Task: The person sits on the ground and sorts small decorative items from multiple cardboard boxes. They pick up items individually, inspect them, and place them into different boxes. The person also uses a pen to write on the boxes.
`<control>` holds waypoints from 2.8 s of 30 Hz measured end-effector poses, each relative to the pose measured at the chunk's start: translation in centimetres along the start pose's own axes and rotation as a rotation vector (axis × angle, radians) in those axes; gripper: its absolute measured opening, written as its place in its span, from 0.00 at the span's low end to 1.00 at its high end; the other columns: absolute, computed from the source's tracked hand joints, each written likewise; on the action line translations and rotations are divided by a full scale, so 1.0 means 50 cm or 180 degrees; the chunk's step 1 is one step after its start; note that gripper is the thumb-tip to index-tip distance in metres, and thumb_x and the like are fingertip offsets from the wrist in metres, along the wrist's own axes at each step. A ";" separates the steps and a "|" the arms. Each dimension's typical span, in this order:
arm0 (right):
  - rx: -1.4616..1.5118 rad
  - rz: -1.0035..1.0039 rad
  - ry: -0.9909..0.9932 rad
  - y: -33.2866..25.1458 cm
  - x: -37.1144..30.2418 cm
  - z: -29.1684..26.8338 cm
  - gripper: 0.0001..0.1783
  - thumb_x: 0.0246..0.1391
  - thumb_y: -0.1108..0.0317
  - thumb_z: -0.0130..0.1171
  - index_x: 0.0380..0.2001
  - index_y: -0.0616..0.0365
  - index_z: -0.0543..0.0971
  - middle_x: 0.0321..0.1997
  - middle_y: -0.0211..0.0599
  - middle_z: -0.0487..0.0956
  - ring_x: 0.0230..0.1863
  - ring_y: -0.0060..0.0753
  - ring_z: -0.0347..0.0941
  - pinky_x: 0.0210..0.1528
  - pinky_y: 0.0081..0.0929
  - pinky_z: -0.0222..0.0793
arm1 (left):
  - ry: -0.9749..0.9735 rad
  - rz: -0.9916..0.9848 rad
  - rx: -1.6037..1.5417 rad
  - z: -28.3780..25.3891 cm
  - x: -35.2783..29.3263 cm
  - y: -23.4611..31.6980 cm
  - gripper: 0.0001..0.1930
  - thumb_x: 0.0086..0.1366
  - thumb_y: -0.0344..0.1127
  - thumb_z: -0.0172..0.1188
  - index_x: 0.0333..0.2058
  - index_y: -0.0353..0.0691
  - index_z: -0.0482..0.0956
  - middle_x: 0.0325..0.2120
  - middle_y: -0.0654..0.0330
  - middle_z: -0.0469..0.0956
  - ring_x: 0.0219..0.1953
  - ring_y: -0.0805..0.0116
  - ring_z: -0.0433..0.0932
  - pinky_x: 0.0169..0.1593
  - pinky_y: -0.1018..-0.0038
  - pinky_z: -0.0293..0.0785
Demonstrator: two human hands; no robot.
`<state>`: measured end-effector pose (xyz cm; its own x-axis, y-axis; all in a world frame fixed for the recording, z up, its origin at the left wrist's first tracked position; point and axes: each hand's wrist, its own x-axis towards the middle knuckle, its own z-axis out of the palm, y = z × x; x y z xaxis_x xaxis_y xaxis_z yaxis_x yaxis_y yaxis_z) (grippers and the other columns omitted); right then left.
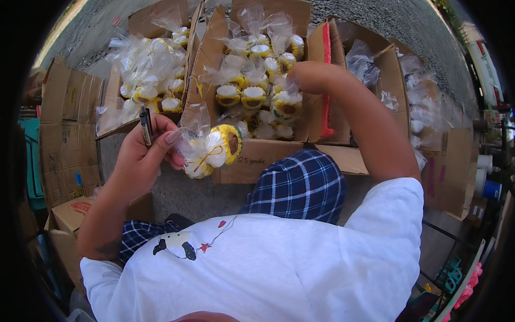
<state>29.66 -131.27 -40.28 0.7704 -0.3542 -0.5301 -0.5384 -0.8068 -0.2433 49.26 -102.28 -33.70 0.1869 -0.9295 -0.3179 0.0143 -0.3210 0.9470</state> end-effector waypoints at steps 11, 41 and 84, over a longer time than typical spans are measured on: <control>-0.0212 0.0254 -0.0077 -0.040 0.000 -0.016 0.18 0.40 0.81 0.46 0.37 0.59 0.76 0.40 0.45 0.75 0.43 0.44 0.71 0.45 0.32 0.66 | 0.0286 0.0006 -0.0294 0.105 0.204 -0.100 0.08 0.64 0.32 0.46 0.36 0.32 0.63 0.26 0.56 0.72 0.24 0.72 0.77 0.28 0.79 0.76; 0.0320 0.0819 0.0968 -0.099 -0.042 0.053 0.21 0.43 0.68 0.60 0.44 0.56 0.72 0.40 0.42 0.75 0.42 0.39 0.72 0.42 0.33 0.67 | 0.0007 -0.0471 0.0978 0.107 0.314 -0.250 0.12 0.64 0.33 0.46 0.42 0.30 0.62 0.32 0.54 0.71 0.28 0.69 0.77 0.29 0.76 0.76; 0.5166 0.0112 0.3381 -0.245 -0.305 0.234 0.19 0.61 0.66 0.39 0.55 0.42 0.57 0.18 0.23 0.58 0.13 0.11 0.51 0.13 0.10 0.51 | -0.1381 -0.0916 0.1744 -0.047 0.091 -0.357 0.23 0.59 0.45 0.56 0.46 0.34 0.68 0.39 0.57 0.73 0.41 0.71 0.71 0.44 0.76 0.67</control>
<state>20.52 -110.44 -38.73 0.2784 -0.9578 -0.0714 0.1708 0.1225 -0.9777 52.16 -100.34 -51.93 -0.1555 -0.7471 -0.6462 -0.5075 -0.5009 0.7011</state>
